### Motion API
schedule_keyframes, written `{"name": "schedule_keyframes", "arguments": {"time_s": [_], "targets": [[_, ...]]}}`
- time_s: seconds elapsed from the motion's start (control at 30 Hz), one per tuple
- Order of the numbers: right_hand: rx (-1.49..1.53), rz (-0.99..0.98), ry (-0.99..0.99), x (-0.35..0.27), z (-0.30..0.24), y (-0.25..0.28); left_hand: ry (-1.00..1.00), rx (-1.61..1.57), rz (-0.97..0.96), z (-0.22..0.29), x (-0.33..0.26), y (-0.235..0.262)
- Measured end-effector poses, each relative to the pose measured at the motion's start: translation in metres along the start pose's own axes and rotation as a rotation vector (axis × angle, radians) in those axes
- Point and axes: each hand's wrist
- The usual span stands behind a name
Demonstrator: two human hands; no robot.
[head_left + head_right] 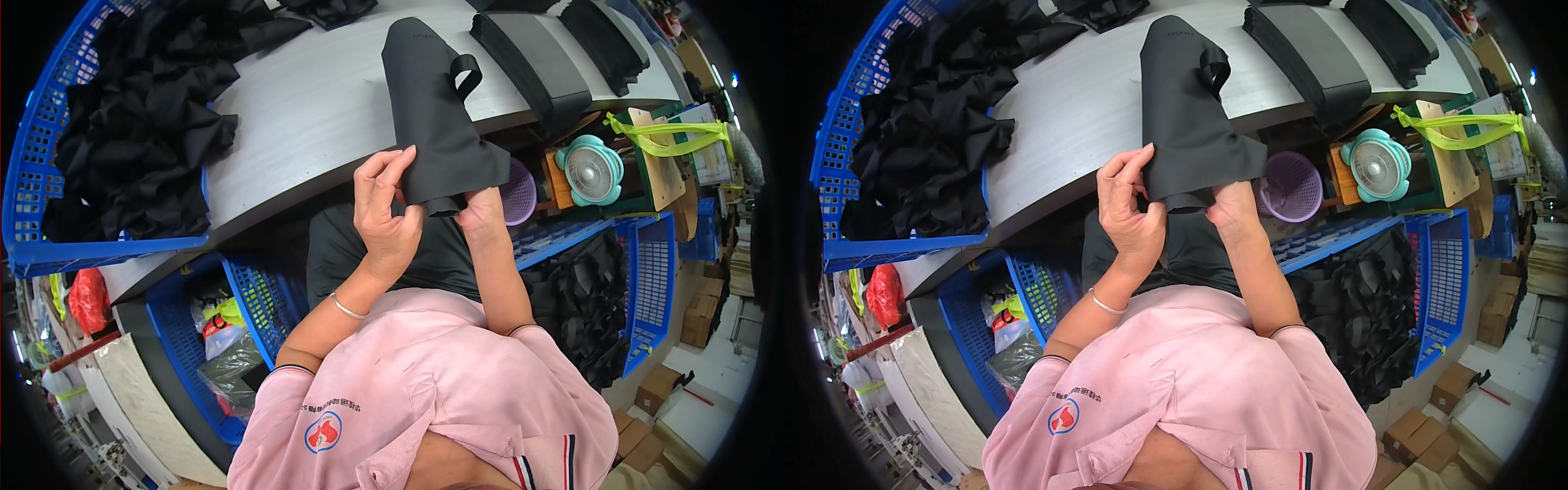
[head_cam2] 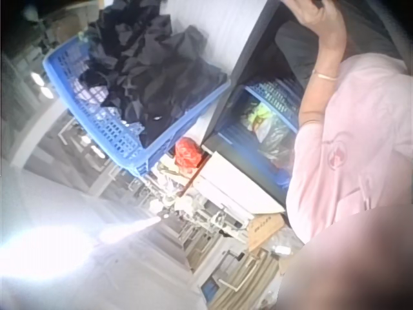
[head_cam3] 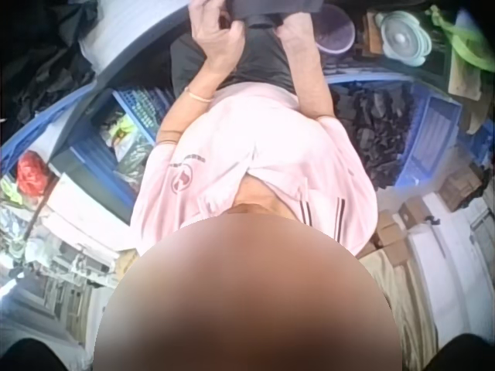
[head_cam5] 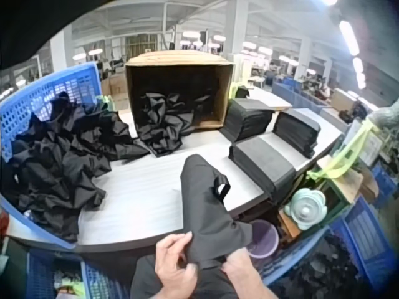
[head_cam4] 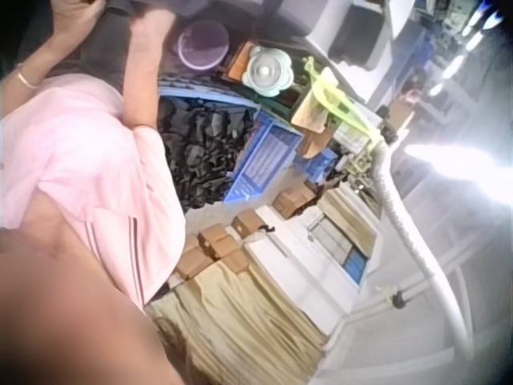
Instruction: The person is inspecting and folding black fabric garment components at a manufacturing workstation.
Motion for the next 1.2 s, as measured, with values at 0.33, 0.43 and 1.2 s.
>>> {"name": "schedule_keyframes", "arguments": {"time_s": [0.33,0.43,1.2], "targets": [[0.082,-0.123,0.034,0.005,0.008,0.005,0.013,-0.039,-0.053,-0.002,-0.004,0.001],[0.137,-0.177,0.026,0.005,0.010,0.004,0.017,-0.055,-0.057,-0.006,-0.008,0.000],[-0.268,-0.228,0.505,0.022,0.050,0.004,0.095,-0.078,-0.157,-0.028,-0.014,0.033]]}}
Point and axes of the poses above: each hand's wrist, its own x-axis towards the middle knuckle, its own y-axis out of the back of the hand, z = x × y, and after that the axes turned 5 degrees about -y, right-handed
